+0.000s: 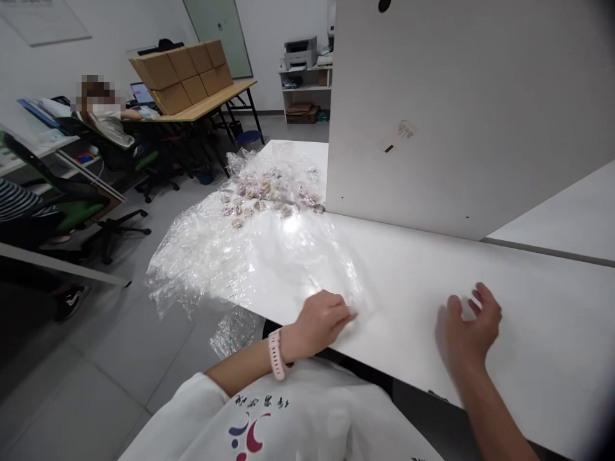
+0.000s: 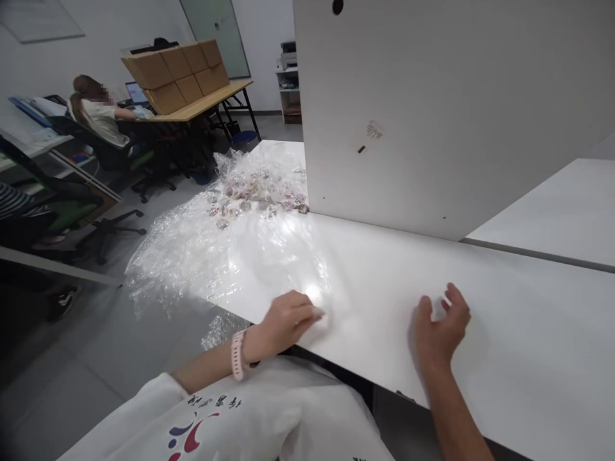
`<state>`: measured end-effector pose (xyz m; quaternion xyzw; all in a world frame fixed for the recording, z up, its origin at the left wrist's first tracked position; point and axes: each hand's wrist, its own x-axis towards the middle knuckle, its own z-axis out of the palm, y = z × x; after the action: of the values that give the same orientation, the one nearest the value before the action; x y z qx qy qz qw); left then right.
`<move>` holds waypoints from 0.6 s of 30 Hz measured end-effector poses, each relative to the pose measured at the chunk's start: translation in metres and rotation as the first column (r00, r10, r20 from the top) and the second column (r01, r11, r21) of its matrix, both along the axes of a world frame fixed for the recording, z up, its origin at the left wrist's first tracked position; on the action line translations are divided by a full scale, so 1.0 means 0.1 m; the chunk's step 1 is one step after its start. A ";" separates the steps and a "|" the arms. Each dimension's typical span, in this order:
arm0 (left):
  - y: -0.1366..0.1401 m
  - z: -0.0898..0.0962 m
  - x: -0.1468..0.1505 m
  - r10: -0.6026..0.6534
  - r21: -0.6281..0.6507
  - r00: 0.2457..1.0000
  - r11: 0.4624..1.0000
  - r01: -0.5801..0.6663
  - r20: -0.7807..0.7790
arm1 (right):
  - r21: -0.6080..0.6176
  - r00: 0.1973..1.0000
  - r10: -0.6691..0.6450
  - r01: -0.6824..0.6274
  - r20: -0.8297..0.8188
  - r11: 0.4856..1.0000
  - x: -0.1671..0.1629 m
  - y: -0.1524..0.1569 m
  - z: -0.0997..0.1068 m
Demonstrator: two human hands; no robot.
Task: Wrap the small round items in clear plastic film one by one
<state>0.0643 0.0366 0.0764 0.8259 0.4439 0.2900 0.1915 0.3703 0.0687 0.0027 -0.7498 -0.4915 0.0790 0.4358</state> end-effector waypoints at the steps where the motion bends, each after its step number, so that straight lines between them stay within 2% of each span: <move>1: -0.04 -0.12 0.13 -0.106 -0.096 0.994 0.990 0.106 0.004 | 0.036 0.999 0.053 -0.053 0.007 0.998 -0.13 -0.08 0.13; 3: -0.04 -0.30 0.37 -0.279 -0.273 0.959 0.920 0.281 0.048 | 0.102 0.976 0.214 -0.216 0.024 0.971 -0.37 -0.19 0.39; 4: -0.02 -0.35 0.48 -0.355 -0.352 0.931 0.863 0.362 0.085 | 0.096 0.929 0.368 -0.370 0.040 0.924 -0.47 -0.21 0.49; 5: 0.00 -0.39 0.57 -0.430 -0.424 0.895 0.792 0.438 0.122 | 0.062 0.845 0.533 -0.535 0.046 0.843 -0.55 -0.22 0.55; 7: 0.04 -0.36 0.70 -0.583 -0.545 0.787 0.601 0.584 0.202 | -0.082 0.610 0.792 -0.789 0.018 0.609 -0.66 -0.20 0.53; 8: 0.07 -0.31 0.72 -0.655 -0.588 0.712 0.480 0.650 0.253 | -0.168 0.517 0.856 -0.843 0.012 0.511 -0.68 -0.17 0.46; 9: 0.12 -0.23 0.71 -0.713 -0.612 0.629 0.356 0.706 0.311 | -0.252 0.467 0.883 -0.851 0.035 0.460 -0.67 -0.13 0.34; 10: 0.19 -0.13 0.65 -0.747 -0.617 0.556 0.253 0.745 0.364 | -0.325 0.457 0.885 -0.826 0.090 0.460 -0.65 -0.09 0.21; 11: 0.30 -0.03 0.56 -0.754 -0.611 0.523 0.208 0.764 0.398 | -0.376 0.467 0.868 -0.783 0.170 0.495 -0.60 -0.04 0.08; 12: 0.44 0.07 0.44 -0.735 -0.601 0.545 0.236 0.764 0.404 | -0.406 0.480 0.840 -0.735 0.254 0.543 -0.54 0.01 -0.05; 13: 0.62 0.16 0.29 -0.682 -0.593 0.631 0.350 0.726 0.369 | -0.415 0.492 0.805 -0.690 0.331 0.593 -0.48 0.05 -0.15; 14: 0.83 0.22 0.11 -0.552 -0.575 0.784 0.556 0.600 0.285 | -0.410 0.504 0.770 -0.654 0.391 0.636 -0.41 0.09 -0.23; 15: 1.06 0.25 -0.07 -0.345 -0.534 0.919 0.750 0.391 0.188 | -0.400 0.515 0.741 -0.627 0.432 0.668 -0.36 0.12 -0.28; 16: 1.29 0.25 -0.26 -0.068 -0.460 0.994 0.882 0.101 0.087 | -0.389 0.521 0.719 -0.610 0.460 0.691 -0.31 0.14 -0.31; 17: 1.52 0.22 -0.45 0.215 -0.362 0.976 0.908 -0.209 -0.025 | -0.375 0.525 0.702 -0.600 0.481 0.706 -0.28 0.16 -0.32; 18: 1.73 0.16 -0.62 0.441 -0.257 0.886 0.848 -0.463 -0.142 | -0.362 0.527 0.690 -0.596 0.496 0.716 -0.26 0.16 -0.32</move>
<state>0.0026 0.2099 0.0924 0.6725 0.6699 0.2282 0.2168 0.3439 0.0851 -0.0298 -0.5285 -0.8369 0.0289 0.1394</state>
